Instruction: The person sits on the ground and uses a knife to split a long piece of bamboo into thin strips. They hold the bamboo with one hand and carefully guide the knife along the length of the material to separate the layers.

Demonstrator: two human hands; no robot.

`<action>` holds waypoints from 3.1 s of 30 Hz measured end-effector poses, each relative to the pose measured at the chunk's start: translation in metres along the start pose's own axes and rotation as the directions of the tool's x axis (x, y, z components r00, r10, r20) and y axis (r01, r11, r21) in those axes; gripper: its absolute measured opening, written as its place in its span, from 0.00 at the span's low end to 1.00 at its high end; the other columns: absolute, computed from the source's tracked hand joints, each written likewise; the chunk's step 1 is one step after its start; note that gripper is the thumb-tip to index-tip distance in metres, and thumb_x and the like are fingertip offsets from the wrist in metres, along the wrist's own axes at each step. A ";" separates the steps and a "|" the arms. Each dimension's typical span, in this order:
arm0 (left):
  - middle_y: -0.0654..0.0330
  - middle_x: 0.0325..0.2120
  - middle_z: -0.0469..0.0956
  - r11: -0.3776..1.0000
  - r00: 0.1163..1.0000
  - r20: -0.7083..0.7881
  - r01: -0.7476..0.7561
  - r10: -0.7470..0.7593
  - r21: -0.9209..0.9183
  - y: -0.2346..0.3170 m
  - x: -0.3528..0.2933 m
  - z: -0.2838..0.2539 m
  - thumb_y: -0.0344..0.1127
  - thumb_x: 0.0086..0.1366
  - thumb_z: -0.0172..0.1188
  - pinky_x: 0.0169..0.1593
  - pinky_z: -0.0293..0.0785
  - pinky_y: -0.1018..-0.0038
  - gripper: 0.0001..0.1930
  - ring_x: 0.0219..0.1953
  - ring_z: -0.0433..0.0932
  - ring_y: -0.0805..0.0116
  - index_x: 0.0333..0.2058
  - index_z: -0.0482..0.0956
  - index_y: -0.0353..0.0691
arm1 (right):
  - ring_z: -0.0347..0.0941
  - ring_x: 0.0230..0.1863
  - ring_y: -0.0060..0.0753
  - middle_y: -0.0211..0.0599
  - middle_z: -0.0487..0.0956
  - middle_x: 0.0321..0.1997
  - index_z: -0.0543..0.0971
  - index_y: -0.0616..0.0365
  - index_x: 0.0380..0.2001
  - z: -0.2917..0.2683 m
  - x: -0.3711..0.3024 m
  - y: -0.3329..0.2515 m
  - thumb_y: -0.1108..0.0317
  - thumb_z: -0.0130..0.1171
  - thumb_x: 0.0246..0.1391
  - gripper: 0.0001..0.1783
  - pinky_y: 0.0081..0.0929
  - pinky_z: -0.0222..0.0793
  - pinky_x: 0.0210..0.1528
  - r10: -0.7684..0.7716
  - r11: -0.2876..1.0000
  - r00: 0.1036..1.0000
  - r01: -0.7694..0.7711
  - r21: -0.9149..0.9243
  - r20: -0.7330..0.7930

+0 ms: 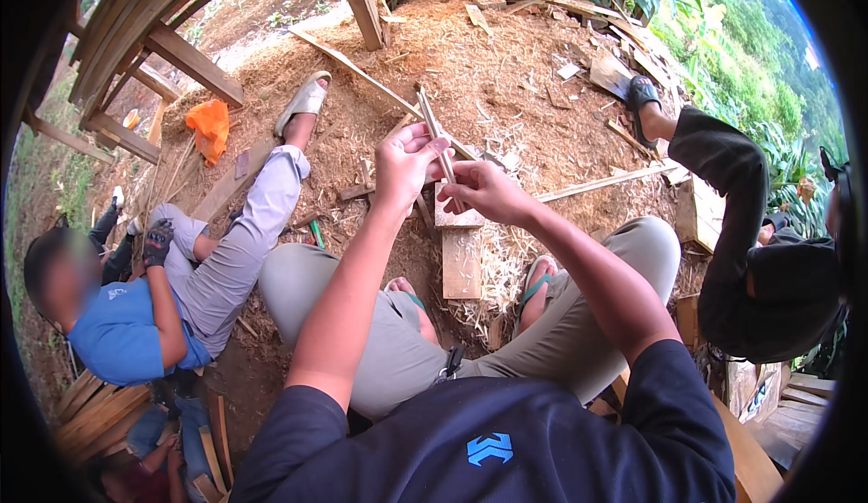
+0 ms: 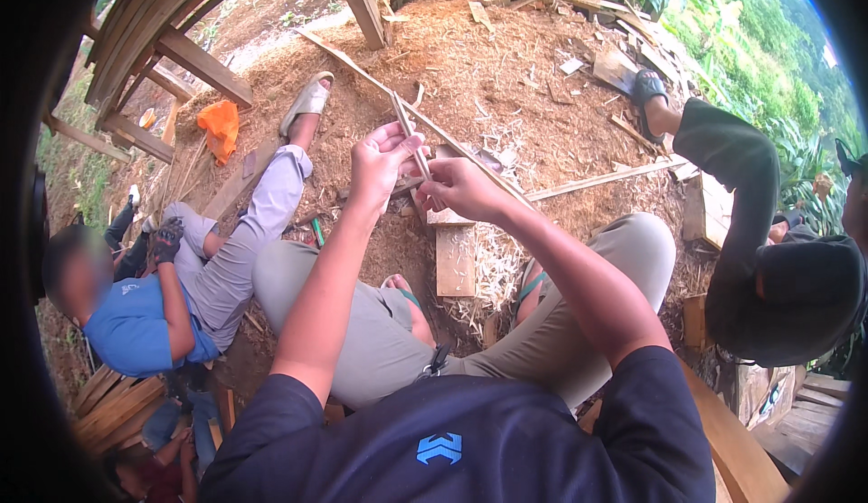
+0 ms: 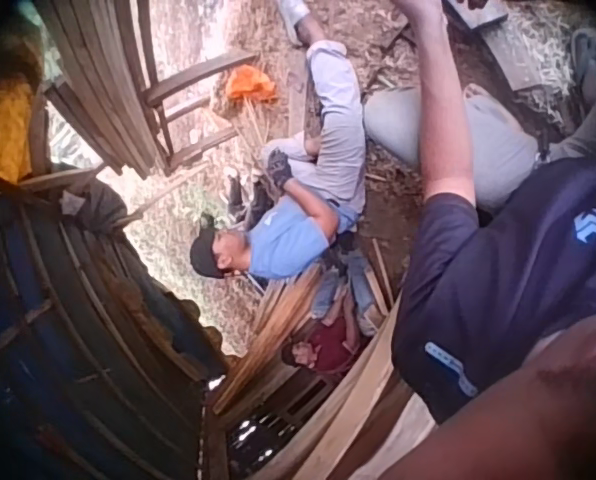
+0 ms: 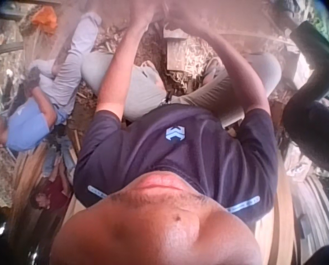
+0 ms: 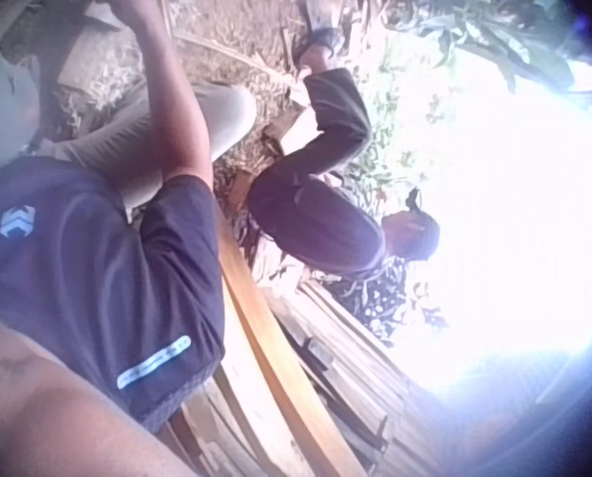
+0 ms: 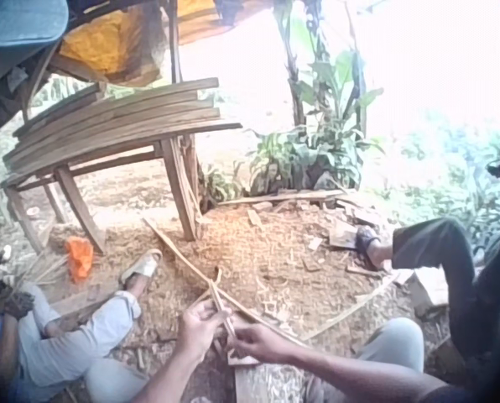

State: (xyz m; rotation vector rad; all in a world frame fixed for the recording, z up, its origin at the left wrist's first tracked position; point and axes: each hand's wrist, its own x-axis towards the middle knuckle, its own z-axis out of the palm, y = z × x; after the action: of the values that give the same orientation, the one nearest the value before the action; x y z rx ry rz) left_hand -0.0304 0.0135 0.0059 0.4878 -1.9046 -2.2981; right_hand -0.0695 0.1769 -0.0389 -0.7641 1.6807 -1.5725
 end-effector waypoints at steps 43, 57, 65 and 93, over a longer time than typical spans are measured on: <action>0.49 0.74 0.34 0.925 0.959 -0.009 -0.275 0.282 -0.261 0.010 -0.005 0.023 0.68 0.72 0.22 0.75 0.36 0.60 0.44 0.75 0.36 0.55 0.72 0.39 0.37 | 0.28 0.80 0.43 0.45 0.37 0.80 0.39 0.59 0.74 0.077 0.035 -0.097 0.42 0.19 0.71 0.40 0.38 0.28 0.79 0.038 0.973 0.969 0.020 0.231 -0.243; 0.42 0.71 0.49 0.748 0.884 -0.313 -0.463 0.349 -0.475 0.036 0.015 -0.015 0.68 0.72 0.26 0.72 0.40 0.52 0.43 0.73 0.48 0.47 0.69 0.52 0.34 | 0.43 0.78 0.38 0.46 0.51 0.77 0.49 0.62 0.73 0.096 0.034 -0.090 0.57 0.40 0.73 0.33 0.31 0.39 0.76 -0.247 0.965 0.957 0.257 0.052 -0.152; 0.51 0.46 0.78 0.779 0.752 -0.627 -0.512 0.203 -0.362 0.043 0.025 -0.042 0.51 0.74 0.37 0.49 0.71 0.64 0.25 0.44 0.75 0.64 0.48 0.75 0.35 | 0.75 0.44 0.17 0.33 0.83 0.43 0.78 0.67 0.53 0.086 0.050 -0.098 0.76 0.52 0.66 0.14 0.19 0.72 0.48 -0.335 0.917 0.905 0.250 -0.311 -0.261; 0.49 0.44 0.78 0.820 0.946 -0.284 -0.284 0.156 -0.497 0.051 0.006 -0.083 0.23 0.71 0.52 0.52 0.85 0.64 0.04 0.48 0.82 0.54 0.42 0.70 0.33 | 0.79 0.33 0.34 0.42 0.85 0.38 0.81 0.59 0.51 0.024 0.055 -0.094 0.66 0.55 0.65 0.15 0.34 0.75 0.39 -0.220 0.812 0.943 0.035 -0.582 -0.250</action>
State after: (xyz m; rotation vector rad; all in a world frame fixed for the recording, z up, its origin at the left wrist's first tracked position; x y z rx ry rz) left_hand -0.0154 -0.0758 0.0412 0.4095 -1.0759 -2.3466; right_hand -0.0858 0.1107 0.0489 -0.9817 2.4404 -1.3189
